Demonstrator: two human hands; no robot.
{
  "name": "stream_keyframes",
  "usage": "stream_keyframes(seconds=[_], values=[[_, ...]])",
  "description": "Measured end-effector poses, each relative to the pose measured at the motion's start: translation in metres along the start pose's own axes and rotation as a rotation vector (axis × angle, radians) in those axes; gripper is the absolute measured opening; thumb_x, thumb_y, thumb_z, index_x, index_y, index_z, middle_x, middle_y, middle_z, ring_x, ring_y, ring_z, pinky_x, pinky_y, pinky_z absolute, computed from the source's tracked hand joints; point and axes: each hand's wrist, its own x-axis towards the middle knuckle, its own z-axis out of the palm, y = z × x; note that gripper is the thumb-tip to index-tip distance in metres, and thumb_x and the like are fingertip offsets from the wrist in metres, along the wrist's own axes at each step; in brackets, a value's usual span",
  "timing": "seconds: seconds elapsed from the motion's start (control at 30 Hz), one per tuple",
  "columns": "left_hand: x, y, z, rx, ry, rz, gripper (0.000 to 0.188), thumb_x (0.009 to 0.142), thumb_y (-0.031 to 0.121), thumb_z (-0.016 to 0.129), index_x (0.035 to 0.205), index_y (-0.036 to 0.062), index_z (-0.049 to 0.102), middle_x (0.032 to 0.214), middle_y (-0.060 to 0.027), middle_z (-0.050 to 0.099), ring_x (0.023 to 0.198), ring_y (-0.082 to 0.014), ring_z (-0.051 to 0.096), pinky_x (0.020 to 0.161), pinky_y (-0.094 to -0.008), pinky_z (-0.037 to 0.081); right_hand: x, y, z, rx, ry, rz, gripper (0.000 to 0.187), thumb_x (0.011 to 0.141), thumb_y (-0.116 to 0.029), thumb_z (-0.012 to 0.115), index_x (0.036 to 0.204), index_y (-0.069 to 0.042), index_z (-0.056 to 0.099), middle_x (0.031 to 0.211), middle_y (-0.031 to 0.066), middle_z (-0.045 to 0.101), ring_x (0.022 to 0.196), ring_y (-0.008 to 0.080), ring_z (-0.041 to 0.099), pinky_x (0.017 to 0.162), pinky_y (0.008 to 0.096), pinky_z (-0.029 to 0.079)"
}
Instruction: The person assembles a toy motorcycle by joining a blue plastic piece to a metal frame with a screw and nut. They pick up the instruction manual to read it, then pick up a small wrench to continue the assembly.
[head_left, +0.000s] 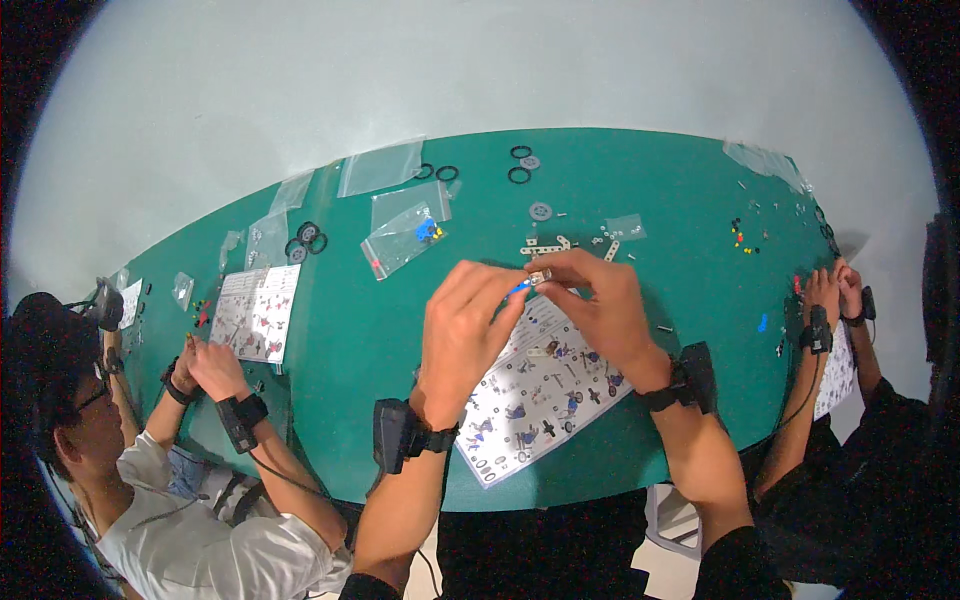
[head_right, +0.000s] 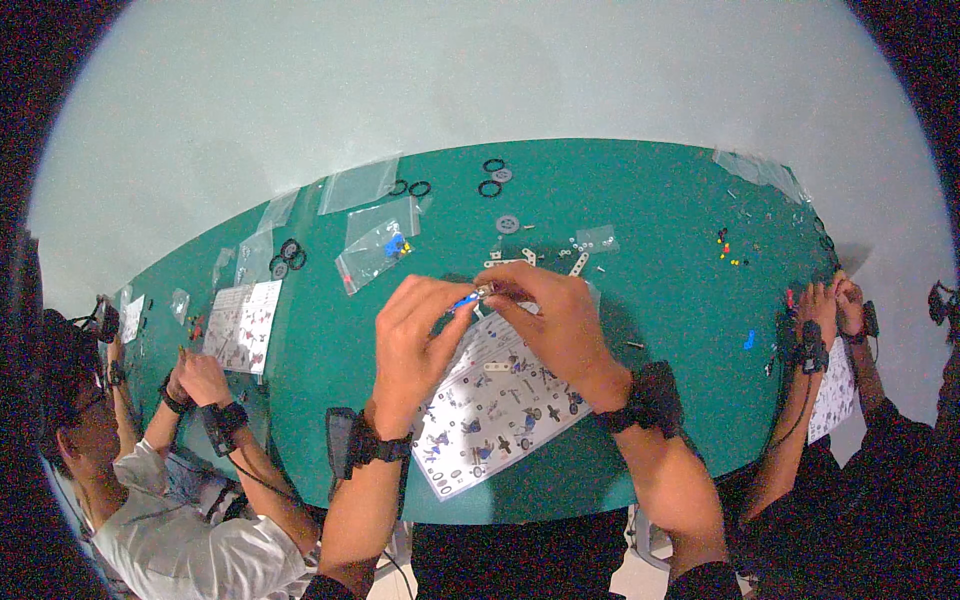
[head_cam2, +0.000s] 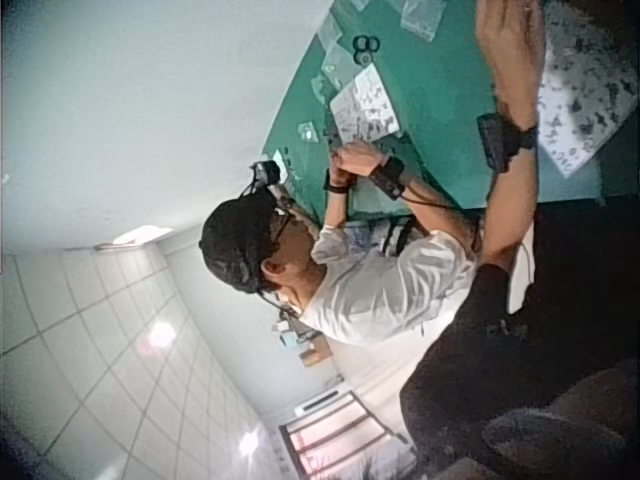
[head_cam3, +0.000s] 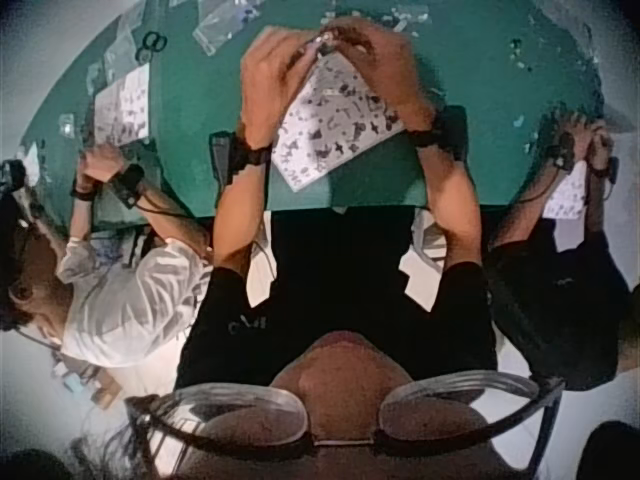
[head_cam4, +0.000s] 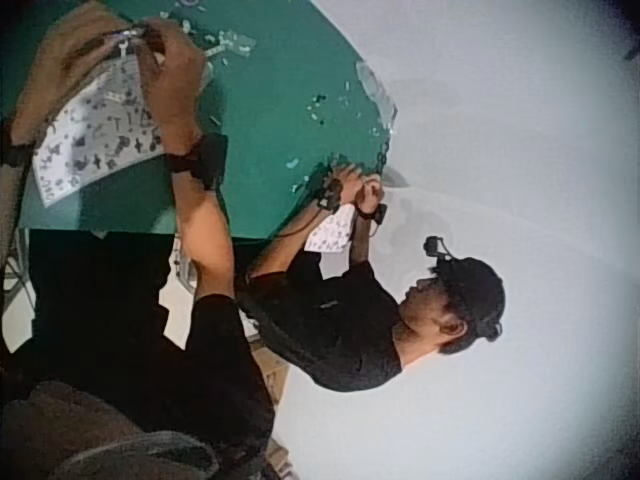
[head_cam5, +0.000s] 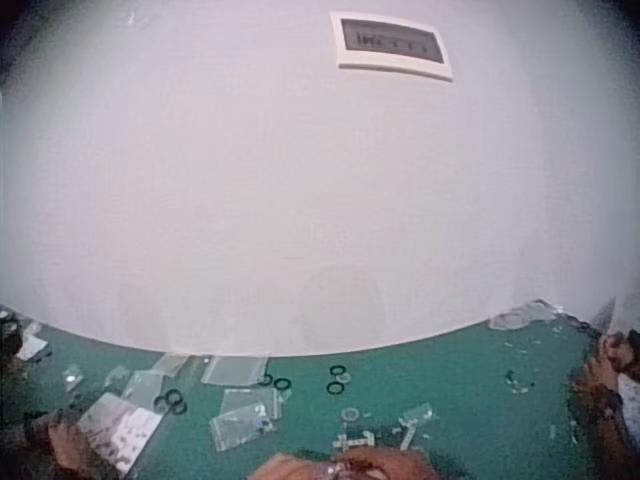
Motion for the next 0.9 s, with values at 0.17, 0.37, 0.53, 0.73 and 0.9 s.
stream_keyframes(seconds=[0.17,0.37,0.53,0.73,0.9], values=[[0.000,0.001,-0.001,-0.007,0.016,-0.009,0.022,0.077,0.000,0.081,0.099,0.0028,0.076,0.092,-0.0085,0.073,0.084,-0.0287,0.066,0.073,-0.0382,0.055,-0.003,-0.001,0.007,0.099,0.065,0.068,0.026,0.091,-0.003,0.074,0.117,-0.003,0.073,0.102,0.0124,0.077,0.094,0.0177,0.076,0.086,0.0317,0.060],[0.000,0.004,-0.001,-0.030,0.006,-0.056,0.022,0.078,0.001,0.082,0.099,0.0042,0.078,0.093,-0.0104,0.075,0.085,-0.0276,0.069,0.076,-0.0372,0.054,-0.004,-0.002,0.005,-0.086,0.085,-0.047,0.026,0.089,-0.005,0.076,0.115,-0.004,0.076,0.106,0.0109,0.077,0.088,0.0177,0.075,0.079,0.0310,0.059],[-0.001,0.003,0.000,-0.043,0.002,-0.081,0.021,0.078,0.001,0.082,0.098,0.0044,0.078,0.093,-0.0102,0.076,0.086,-0.0275,0.070,0.077,-0.0364,0.055,0.001,0.000,-0.005,-0.050,0.009,-0.075,0.025,0.092,-0.005,0.074,0.116,-0.002,0.075,0.110,0.0120,0.077,0.095,0.0196,0.074,0.083,0.0320,0.059],[0.000,0.005,0.002,-0.095,0.021,-0.139,0.020,0.078,0.001,0.081,0.098,0.0044,0.079,0.093,-0.0107,0.076,0.086,-0.0264,0.070,0.078,-0.0357,0.055,0.003,0.001,-0.008,-0.014,-0.013,-0.090,0.022,0.092,-0.012,0.074,0.113,-0.004,0.075,0.109,0.0136,0.076,0.094,0.0277,0.076,0.082,0.0348,0.059],[0.001,0.006,-0.001,-0.130,-0.005,-0.171,0.020,0.078,0.001,0.081,0.098,0.0039,0.078,0.094,-0.0112,0.076,0.088,-0.0268,0.071,0.080,-0.0361,0.054,0.003,-0.004,-0.012,0.007,-0.072,-0.031,0.023,0.093,-0.001,0.071,0.116,-0.001,0.074,0.116,0.0136,0.076,0.104,0.0213,0.073,0.086,0.0320,0.060]])
